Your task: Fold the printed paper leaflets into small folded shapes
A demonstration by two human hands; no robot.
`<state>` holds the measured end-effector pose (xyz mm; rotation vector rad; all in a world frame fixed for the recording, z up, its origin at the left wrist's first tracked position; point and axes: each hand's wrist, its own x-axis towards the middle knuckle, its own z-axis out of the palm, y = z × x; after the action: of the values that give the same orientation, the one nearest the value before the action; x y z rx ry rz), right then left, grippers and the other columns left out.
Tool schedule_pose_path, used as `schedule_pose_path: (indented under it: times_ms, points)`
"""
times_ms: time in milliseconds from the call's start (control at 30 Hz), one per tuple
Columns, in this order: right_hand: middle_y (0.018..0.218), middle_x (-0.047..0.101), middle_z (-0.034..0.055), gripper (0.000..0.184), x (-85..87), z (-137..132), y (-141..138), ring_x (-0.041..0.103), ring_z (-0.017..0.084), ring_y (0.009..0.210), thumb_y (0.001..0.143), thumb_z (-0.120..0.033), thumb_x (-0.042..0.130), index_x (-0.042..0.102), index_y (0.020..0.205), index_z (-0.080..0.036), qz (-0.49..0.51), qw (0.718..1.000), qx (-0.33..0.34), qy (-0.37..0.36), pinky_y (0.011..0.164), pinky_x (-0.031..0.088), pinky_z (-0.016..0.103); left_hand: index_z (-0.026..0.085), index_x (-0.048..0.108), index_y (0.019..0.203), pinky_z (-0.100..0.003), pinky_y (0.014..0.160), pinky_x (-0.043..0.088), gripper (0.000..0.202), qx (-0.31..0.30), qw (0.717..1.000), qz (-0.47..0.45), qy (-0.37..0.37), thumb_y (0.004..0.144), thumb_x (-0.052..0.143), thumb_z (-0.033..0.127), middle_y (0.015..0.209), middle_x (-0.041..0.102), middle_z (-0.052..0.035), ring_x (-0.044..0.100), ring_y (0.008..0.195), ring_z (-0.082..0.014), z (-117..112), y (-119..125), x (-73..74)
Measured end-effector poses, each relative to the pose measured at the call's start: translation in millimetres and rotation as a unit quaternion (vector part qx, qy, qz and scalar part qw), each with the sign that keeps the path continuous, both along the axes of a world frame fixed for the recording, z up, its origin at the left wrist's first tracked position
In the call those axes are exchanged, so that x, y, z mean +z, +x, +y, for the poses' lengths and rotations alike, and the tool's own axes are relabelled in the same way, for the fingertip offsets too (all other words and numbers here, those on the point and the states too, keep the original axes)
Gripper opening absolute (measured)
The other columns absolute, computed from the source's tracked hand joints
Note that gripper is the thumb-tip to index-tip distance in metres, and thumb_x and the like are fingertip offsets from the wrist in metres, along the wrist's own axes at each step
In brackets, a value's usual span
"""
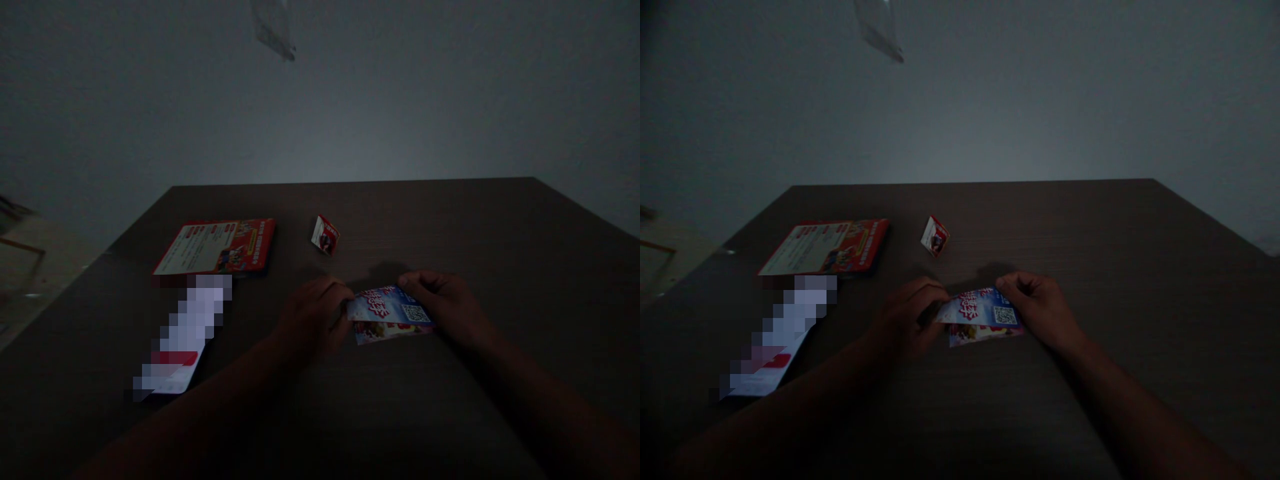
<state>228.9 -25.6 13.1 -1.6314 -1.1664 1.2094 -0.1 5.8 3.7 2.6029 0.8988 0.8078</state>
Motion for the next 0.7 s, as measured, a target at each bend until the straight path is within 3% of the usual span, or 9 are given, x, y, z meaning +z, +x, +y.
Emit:
schedule_pose_path:
  times_ms: [300,433,567,700]
  points:
    - [0.066,0.064,-0.0003,0.034,-3.5,-0.7,2.2,0.056,0.011,0.054,0.075,-0.049,0.065,0.067,0.080,-0.016,0.019,1.000,0.001,0.005,0.050,0.041,0.023,0.015,0.057,0.095,-0.031,0.071,0.048,0.015,0.001,1.000,-0.008,-0.008,0.080,0.056,0.018,0.092,0.061,-0.0076,0.058,0.083,-0.0184,0.0,0.6,1.6]
    - [0.066,0.063,-0.0006,0.032,-6.9,-0.4,4.1,0.055,0.012,0.054,0.074,-0.048,0.067,0.066,0.081,-0.017,0.011,1.000,0.009,0.020,0.050,0.041,0.023,0.016,0.058,0.096,-0.033,0.074,0.047,0.022,-0.024,1.000,0.003,-0.015,0.074,0.058,0.014,0.097,0.061,-0.0083,0.057,0.087,-0.0196,0.6,-0.5,2.1]
    - [0.073,0.067,0.0026,0.026,-4.7,-1.7,3.7,0.060,0.016,0.063,0.077,-0.043,0.063,0.066,0.077,-0.017,-0.098,0.991,0.064,0.067,0.056,0.046,0.026,0.015,0.060,0.101,-0.034,0.079,0.044,0.029,-0.086,0.995,0.058,-0.013,0.072,0.062,0.015,0.101,0.061,-0.0087,0.055,0.092,-0.0213,1.7,0.0,2.2]
    - [0.078,0.071,0.0040,0.021,-1.6,-4.1,5.1,0.064,0.019,0.068,0.080,-0.038,0.058,0.068,0.083,-0.019,-0.233,0.958,0.135,0.102,0.061,0.048,0.030,0.017,0.062,0.105,-0.037,0.082,0.041,0.035,-0.121,0.986,0.114,-0.024,0.074,0.066,0.034,0.103,0.061,-0.0091,0.053,0.095,-0.0237,-0.1,0.3,6.9]
